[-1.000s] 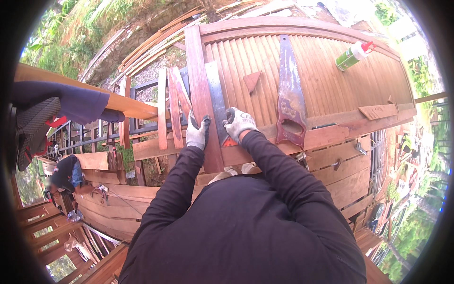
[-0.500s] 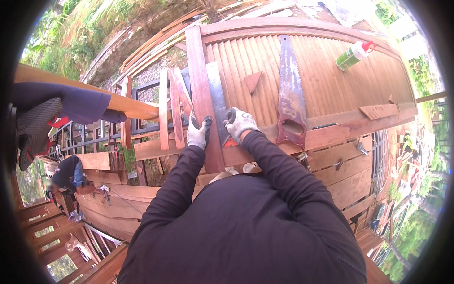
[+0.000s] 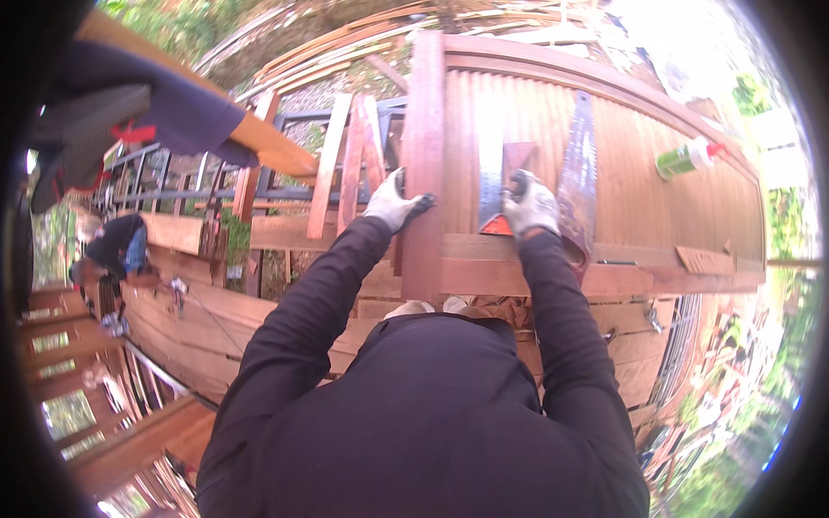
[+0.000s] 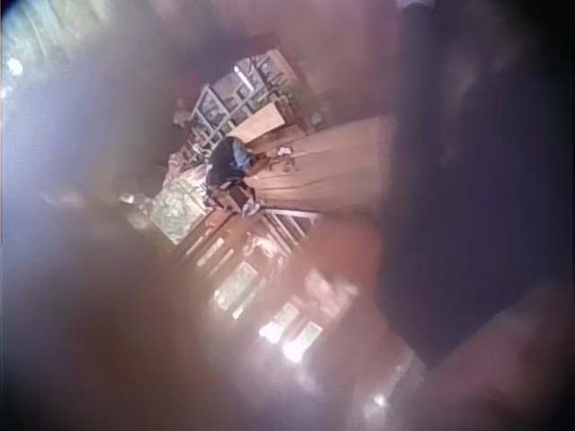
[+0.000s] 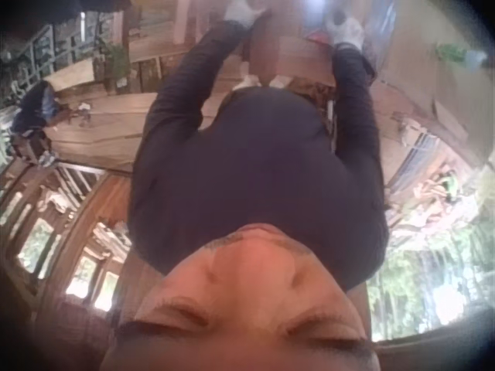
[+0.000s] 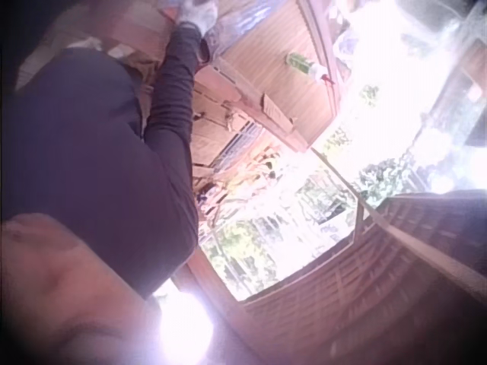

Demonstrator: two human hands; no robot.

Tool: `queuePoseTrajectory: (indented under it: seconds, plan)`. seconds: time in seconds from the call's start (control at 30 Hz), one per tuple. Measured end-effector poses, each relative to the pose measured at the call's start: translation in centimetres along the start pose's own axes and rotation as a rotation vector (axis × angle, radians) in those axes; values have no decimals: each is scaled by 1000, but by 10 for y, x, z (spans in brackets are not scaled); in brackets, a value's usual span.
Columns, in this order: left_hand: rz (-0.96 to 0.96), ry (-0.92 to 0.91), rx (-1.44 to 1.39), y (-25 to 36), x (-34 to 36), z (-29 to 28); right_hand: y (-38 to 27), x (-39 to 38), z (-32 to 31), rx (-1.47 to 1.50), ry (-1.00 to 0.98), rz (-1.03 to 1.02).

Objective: The person uses a hand saw to cut a wooden plank on a workbench, then uses a square to measure and mark the wood. The person continues to cut and measure multiple pieces of wood.

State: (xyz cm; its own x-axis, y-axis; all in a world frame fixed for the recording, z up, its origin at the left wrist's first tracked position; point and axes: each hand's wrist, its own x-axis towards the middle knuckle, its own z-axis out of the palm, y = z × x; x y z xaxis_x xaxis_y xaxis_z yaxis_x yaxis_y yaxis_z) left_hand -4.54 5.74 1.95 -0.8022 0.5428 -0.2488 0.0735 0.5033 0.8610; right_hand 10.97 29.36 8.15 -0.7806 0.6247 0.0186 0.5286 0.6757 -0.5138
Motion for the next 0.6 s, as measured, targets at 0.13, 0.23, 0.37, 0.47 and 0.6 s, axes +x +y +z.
queuePoseTrajectory:
  seconds: [0.13,0.23,0.37,0.47,0.6]
  plan:
    - [-87,-43,169,26,-15,-13,8,-40,-21,222,89,-33]
    - [-69,-44,138,24,-18,-14,6,-82,-28,258,92,-19]
    - [-62,-53,127,26,-21,-16,9,-137,-22,296,1,-32]
    - [-63,-48,93,20,-28,-10,4,-180,-22,276,-96,42]
    - [-73,-32,64,22,-33,-12,-9,-186,-19,194,-116,32]
